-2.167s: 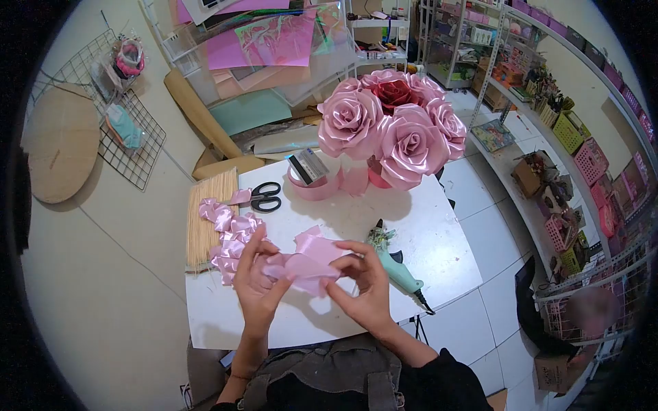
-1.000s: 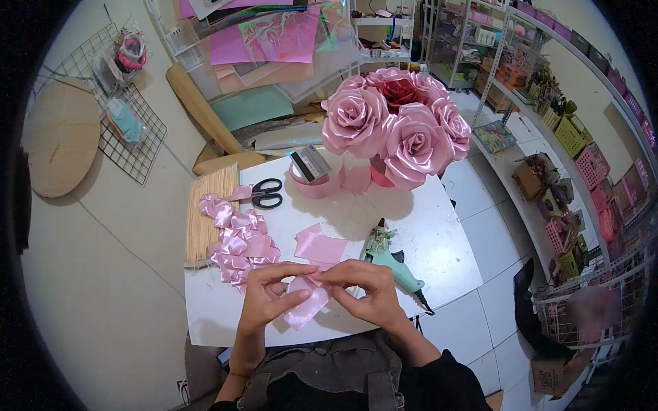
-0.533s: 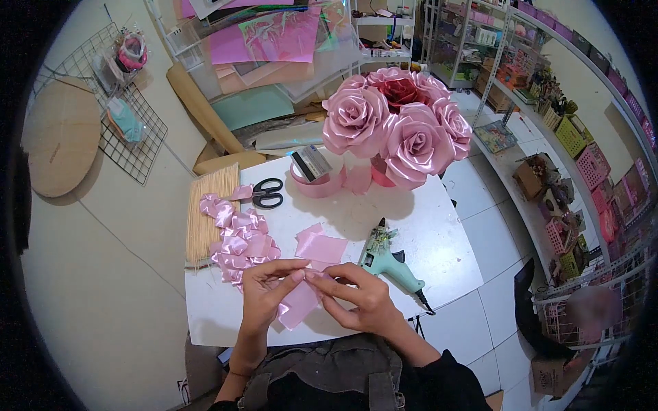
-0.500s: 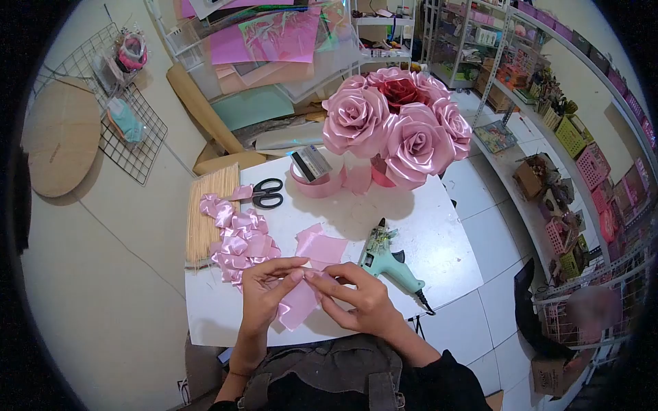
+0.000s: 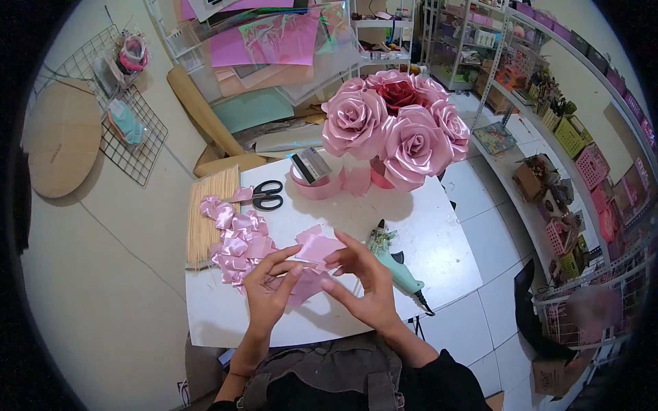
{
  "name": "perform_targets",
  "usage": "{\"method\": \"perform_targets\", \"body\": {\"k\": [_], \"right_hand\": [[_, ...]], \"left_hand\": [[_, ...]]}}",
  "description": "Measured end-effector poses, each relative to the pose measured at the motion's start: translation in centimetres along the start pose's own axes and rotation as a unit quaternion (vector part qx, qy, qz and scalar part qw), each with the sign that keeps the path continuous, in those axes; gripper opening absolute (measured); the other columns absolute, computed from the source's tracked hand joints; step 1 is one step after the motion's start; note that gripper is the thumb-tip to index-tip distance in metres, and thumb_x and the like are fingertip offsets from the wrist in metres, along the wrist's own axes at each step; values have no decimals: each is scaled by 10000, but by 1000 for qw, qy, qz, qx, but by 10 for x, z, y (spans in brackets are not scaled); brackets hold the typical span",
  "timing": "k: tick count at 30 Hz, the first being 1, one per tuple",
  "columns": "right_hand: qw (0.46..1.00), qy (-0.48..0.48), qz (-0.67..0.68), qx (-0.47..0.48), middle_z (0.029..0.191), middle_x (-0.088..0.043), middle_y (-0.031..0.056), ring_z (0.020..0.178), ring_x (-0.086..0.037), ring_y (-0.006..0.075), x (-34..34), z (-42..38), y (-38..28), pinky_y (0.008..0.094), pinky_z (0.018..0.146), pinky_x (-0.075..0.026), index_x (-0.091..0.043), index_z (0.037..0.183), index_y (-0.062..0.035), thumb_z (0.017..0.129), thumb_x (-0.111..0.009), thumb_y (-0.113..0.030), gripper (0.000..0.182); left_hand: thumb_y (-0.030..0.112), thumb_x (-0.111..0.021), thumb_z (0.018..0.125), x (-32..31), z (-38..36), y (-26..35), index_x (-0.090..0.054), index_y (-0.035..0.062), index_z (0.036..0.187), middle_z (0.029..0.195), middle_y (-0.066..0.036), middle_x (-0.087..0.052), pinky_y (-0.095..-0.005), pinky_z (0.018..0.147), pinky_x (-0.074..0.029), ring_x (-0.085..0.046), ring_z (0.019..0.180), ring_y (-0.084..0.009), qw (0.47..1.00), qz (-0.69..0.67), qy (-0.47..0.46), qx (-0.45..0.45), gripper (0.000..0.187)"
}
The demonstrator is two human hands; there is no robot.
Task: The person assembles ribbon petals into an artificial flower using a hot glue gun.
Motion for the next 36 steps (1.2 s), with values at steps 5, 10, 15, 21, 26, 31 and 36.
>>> {"method": "perform_targets", "body": {"k": [5, 10, 15, 21, 26, 31, 36], "right_hand": [[999, -4, -20, -27, 784, -557, 52, 727, -531, 92, -8, 5, 4, 218, 670, -428, -364, 1193, -12, 694, -630, -14, 565], [998, 18, -51, -14, 716, -566, 46, 677, -536, 82, -7, 5, 4, 217, 649, -437, -400, 1169, 4, 700, -603, 24, 512], [995, 23, -88, 35, 706, -573, 51, 658, -535, 82, -11, 2, -2, 213, 649, -434, -399, 1176, -2, 704, -597, 25, 512], [998, -14, 23, -65, 786, -561, 58, 736, -528, 89, -12, 1, 15, 219, 694, -417, -359, 1203, -16, 712, -607, -10, 550], [989, -74, 115, -51, 940, -511, 65, 865, -499, 112, -20, 0, 13, 232, 728, -407, -253, 1254, -41, 683, -650, -47, 695], [992, -94, 47, -77, 941, -499, 66, 882, -500, 130, -24, -1, 20, 244, 723, -425, -214, 1266, -62, 602, -711, -22, 830], [994, -66, 60, -64, 906, -504, 64, 841, -511, 123, -24, 0, 19, 233, 705, -431, -226, 1260, -59, 602, -708, -11, 818]], "left_hand": [[10, -512, 790, 0, -1, 0, -480, -30, 1063, 856, -99, -596, -179, 633, -433, -548, 783, -93, 1000, -3, -12, -5, 277], [-8, -551, 752, 0, 0, -3, -430, -44, 1094, 788, -105, -609, -217, 713, -430, -559, 774, -114, 999, -34, -13, 26, 365], [-1, -579, 732, -1, 0, 0, -407, -50, 1090, 770, -100, -611, -212, 712, -420, -563, 766, -114, 1000, -20, -12, 2, 400], [-30, -572, 734, 4, -1, -3, -404, -53, 1077, 771, -118, -608, -204, 691, -437, -566, 766, -116, 998, -67, 11, 0, 383], [-25, -569, 739, 10, 1, -5, -403, -51, 1073, 779, -125, -606, -206, 692, -437, -570, 759, -121, 996, -75, 46, -7, 374], [-19, -573, 738, 8, 2, -4, -399, -51, 1074, 817, -136, -604, -211, 697, -440, -568, 780, -126, 996, -84, 44, -2, 380], [6, -558, 754, 11, 3, -5, -403, -45, 1047, 834, -149, -600, -215, 710, -430, -568, 785, -134, 991, -115, 64, 6, 335]]}}
Point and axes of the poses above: each hand's wrist, its own z-axis towards the middle knuckle, its own x-axis out of the back of the hand, y = z × x, the point moved 7 cm from there along z, towards the middle knuckle
